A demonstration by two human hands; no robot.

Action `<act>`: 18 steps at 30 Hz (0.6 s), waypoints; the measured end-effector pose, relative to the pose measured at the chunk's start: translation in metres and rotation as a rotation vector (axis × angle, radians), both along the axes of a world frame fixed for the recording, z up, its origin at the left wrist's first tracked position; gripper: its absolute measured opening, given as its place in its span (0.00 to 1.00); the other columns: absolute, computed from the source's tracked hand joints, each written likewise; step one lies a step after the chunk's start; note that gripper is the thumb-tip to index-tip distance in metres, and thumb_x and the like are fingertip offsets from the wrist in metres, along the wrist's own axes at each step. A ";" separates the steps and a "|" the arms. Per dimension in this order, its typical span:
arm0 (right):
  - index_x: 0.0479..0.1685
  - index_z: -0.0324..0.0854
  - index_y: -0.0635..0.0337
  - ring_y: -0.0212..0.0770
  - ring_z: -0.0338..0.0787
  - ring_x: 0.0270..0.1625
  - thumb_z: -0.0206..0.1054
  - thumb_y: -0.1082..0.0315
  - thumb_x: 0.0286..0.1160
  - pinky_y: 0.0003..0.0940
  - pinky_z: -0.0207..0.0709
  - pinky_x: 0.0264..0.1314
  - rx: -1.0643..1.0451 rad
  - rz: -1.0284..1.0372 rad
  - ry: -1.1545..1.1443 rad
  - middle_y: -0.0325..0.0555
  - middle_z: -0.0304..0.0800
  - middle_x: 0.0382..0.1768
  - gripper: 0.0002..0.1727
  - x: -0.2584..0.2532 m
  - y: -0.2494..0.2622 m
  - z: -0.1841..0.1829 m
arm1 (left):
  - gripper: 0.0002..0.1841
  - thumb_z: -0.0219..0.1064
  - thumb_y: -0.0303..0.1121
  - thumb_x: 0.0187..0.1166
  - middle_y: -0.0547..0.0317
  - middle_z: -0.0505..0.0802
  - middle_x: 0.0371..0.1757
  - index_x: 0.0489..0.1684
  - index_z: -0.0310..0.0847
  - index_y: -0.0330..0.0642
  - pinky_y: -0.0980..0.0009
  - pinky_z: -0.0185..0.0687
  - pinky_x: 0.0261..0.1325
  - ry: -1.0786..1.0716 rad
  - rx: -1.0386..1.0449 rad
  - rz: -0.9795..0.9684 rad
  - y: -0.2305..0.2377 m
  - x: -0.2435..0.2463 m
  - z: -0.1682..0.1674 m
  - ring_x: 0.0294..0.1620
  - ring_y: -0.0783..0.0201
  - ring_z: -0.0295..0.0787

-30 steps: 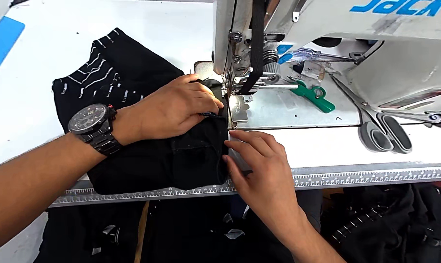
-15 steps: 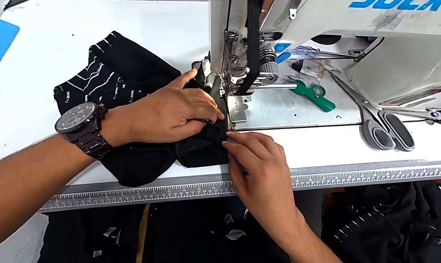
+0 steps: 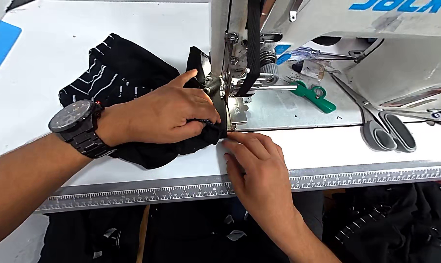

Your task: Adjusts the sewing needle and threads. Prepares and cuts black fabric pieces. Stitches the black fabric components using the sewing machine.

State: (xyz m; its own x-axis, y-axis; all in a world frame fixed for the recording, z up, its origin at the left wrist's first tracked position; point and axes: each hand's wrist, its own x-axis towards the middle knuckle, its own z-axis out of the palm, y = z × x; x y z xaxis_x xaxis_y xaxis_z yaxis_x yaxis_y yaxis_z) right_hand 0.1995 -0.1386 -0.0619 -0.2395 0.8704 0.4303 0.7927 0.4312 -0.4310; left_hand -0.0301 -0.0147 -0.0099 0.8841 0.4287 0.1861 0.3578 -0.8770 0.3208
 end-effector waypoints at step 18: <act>0.73 0.82 0.56 0.64 0.70 0.86 0.63 0.33 0.75 0.73 0.54 0.86 -0.152 0.145 -0.058 0.61 0.79 0.78 0.39 -0.085 0.002 0.013 | 0.13 0.56 0.45 0.90 0.82 0.89 0.29 0.43 0.87 0.56 0.87 0.80 0.29 -0.309 -0.213 0.456 -0.063 -0.007 0.063 0.29 0.88 0.83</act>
